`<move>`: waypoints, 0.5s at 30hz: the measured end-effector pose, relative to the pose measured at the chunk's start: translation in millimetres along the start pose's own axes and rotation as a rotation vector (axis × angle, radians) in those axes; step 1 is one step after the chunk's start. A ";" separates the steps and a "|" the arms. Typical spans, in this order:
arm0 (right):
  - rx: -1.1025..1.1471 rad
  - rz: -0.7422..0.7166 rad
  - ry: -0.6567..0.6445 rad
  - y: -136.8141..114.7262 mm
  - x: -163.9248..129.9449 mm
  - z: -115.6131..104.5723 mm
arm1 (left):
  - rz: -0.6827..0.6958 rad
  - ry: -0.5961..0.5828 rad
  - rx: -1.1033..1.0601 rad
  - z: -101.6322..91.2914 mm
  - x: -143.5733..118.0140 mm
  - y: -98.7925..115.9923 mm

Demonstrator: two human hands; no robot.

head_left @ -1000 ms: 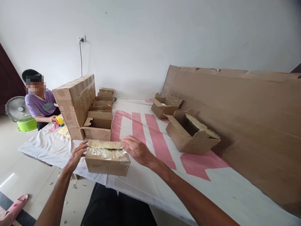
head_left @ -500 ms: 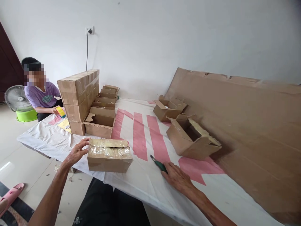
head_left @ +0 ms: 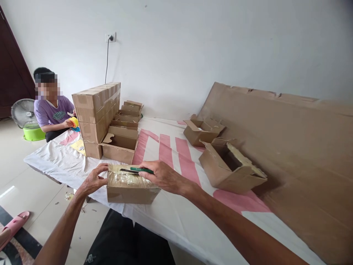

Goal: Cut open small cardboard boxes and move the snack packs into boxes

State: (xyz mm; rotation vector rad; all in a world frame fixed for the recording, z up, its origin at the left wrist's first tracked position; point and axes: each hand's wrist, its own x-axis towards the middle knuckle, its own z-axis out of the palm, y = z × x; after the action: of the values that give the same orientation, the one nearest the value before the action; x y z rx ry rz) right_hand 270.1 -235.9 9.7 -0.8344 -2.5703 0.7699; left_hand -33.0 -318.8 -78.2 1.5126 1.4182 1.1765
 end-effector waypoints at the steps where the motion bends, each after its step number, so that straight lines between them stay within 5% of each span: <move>1: -0.029 -0.007 -0.030 -3.5 8.5 0.4 | 0.001 -0.002 0.005 -0.2 -0.2 0.2; 15: -0.270 -0.031 -0.143 -23.3 44.6 4.7 | 0.014 -0.002 0.049 1.2 0.7 -6.5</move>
State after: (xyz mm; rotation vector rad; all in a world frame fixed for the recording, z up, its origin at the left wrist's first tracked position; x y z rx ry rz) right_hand 223.2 -226.1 25.8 -0.8408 -2.8523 0.4950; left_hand -33.9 -317.3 -84.6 1.5592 1.4473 1.1551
